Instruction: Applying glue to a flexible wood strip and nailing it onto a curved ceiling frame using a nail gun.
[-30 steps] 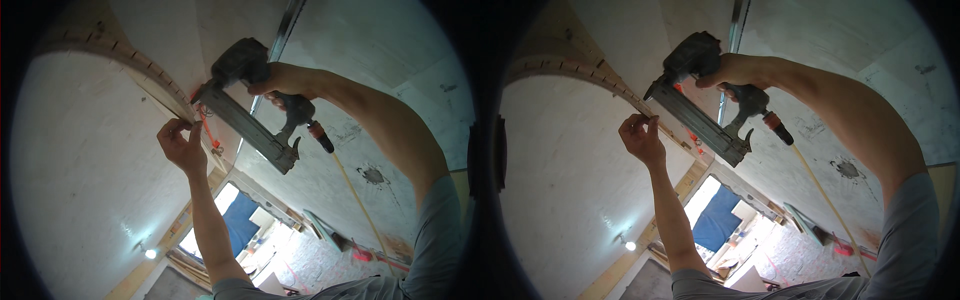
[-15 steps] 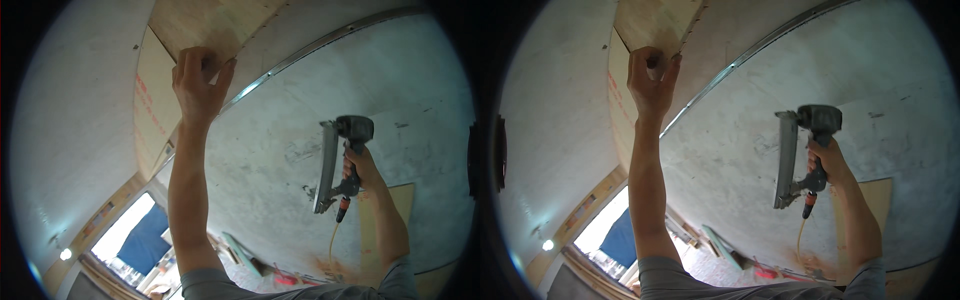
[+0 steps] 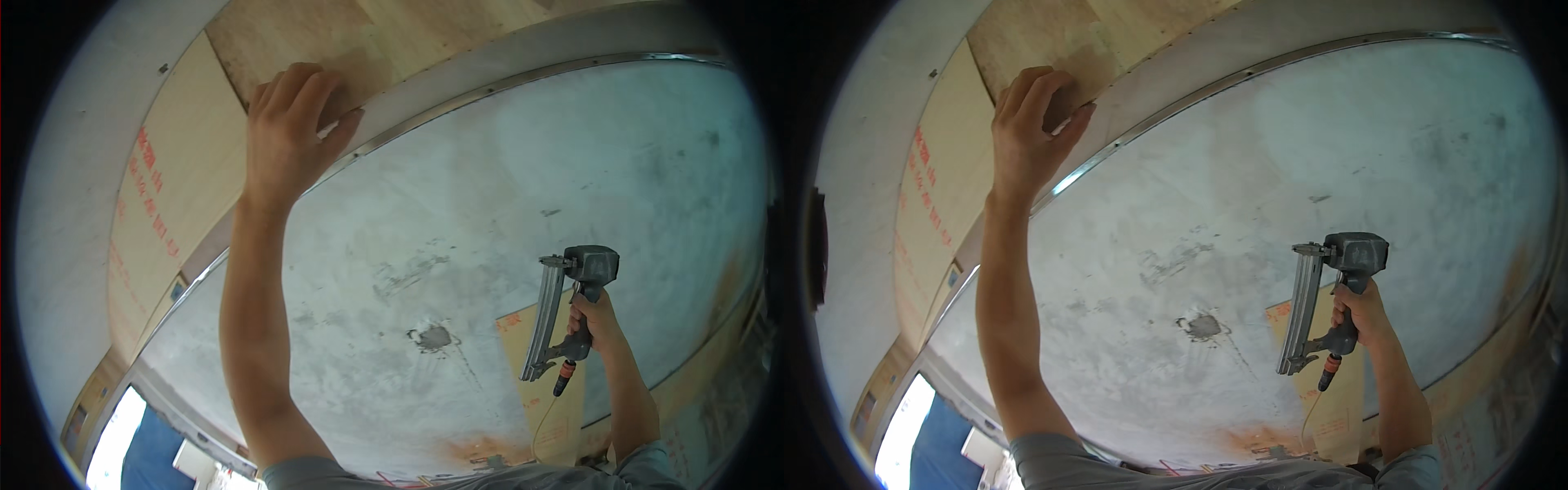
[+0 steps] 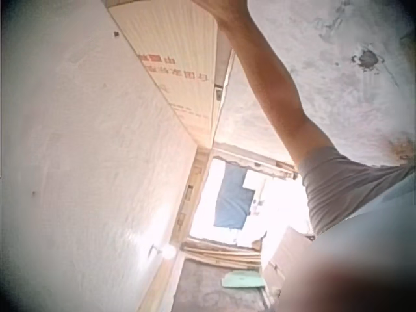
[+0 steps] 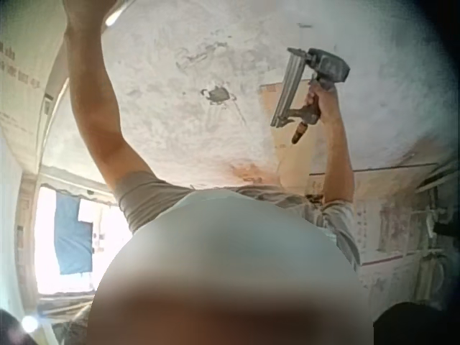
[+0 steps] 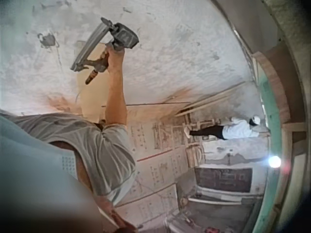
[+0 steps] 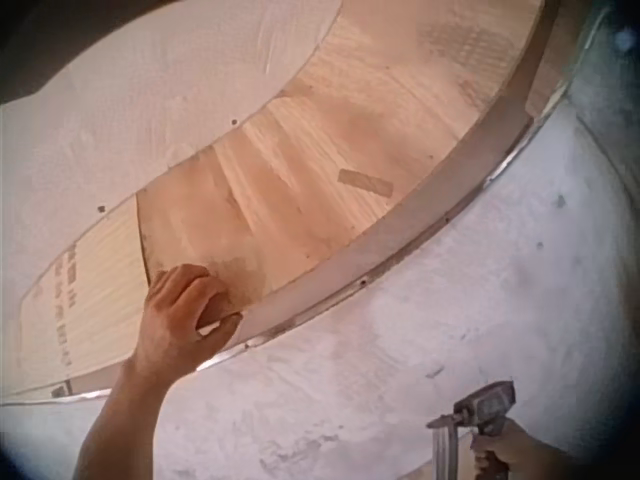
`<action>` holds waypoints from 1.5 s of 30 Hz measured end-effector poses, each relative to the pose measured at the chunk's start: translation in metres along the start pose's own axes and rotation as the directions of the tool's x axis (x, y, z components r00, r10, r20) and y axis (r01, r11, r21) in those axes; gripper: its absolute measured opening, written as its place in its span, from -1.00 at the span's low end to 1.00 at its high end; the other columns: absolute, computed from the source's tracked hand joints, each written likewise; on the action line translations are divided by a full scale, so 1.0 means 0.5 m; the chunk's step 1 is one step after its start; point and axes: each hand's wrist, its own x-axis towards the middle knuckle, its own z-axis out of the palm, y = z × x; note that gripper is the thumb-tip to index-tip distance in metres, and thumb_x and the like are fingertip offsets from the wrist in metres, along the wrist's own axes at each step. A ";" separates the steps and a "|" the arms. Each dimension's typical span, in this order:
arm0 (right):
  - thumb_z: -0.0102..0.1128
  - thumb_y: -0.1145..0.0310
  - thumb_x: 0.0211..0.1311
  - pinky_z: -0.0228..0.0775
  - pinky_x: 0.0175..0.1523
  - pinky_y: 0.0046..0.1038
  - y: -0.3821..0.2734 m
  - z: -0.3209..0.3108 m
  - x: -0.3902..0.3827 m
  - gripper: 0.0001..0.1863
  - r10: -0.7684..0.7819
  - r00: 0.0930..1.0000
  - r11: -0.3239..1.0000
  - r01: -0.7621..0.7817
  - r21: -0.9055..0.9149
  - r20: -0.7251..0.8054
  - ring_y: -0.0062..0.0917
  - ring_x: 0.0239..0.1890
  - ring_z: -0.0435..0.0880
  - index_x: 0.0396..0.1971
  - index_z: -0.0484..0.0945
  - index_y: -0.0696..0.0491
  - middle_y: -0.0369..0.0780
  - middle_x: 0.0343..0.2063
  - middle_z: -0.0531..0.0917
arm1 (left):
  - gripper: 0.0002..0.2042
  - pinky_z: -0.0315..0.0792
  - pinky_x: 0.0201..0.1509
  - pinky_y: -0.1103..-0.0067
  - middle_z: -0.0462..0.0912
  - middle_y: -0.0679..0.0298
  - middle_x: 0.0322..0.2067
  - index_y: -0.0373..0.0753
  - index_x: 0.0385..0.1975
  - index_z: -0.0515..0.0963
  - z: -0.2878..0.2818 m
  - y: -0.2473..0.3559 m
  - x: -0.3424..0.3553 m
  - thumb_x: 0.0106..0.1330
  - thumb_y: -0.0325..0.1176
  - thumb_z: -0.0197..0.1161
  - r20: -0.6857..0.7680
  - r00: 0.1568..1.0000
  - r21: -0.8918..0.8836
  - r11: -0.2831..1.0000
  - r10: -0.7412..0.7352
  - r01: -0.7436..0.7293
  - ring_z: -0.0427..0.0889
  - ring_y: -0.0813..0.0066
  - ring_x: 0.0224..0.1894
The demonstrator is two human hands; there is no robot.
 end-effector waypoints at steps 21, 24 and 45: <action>0.30 0.40 0.24 0.47 -0.54 -0.34 -0.048 0.083 -0.093 -0.80 -0.153 0.889 0.962 0.034 -0.271 -0.432 -0.54 -0.71 0.49 -0.39 0.40 0.06 -0.31 -0.67 0.44 | -0.63 0.37 -0.12 0.36 0.55 0.37 -0.35 -0.12 -0.23 0.51 0.157 -0.125 0.001 -0.01 -0.30 0.52 -0.134 0.990 0.015 0.999 -0.048 0.050 0.61 0.38 -0.25; 0.30 0.45 0.22 0.45 -0.56 -0.36 -0.049 0.095 -0.102 -0.83 -0.185 0.845 0.958 0.041 -0.285 -0.502 -0.55 -0.72 0.49 -0.38 0.43 0.09 -0.31 -0.67 0.45 | -0.59 0.37 -0.05 0.33 0.56 0.35 -0.29 -0.12 -0.16 0.51 0.182 -0.123 0.018 0.00 -0.30 0.53 -0.068 0.992 0.020 0.994 -0.108 0.110 0.61 0.35 -0.21; 0.30 0.51 0.17 0.43 -0.57 -0.39 0.001 0.083 -0.106 -0.87 -0.304 0.640 0.932 0.048 -0.359 -0.705 -0.55 -0.72 0.51 -0.40 0.48 0.10 -0.32 -0.69 0.46 | -0.69 0.37 -0.25 0.40 0.54 0.32 -0.46 -0.17 -0.28 0.48 0.392 -0.126 0.028 0.06 -0.28 0.47 -0.434 0.877 -0.318 0.946 -0.207 0.066 0.59 0.30 -0.43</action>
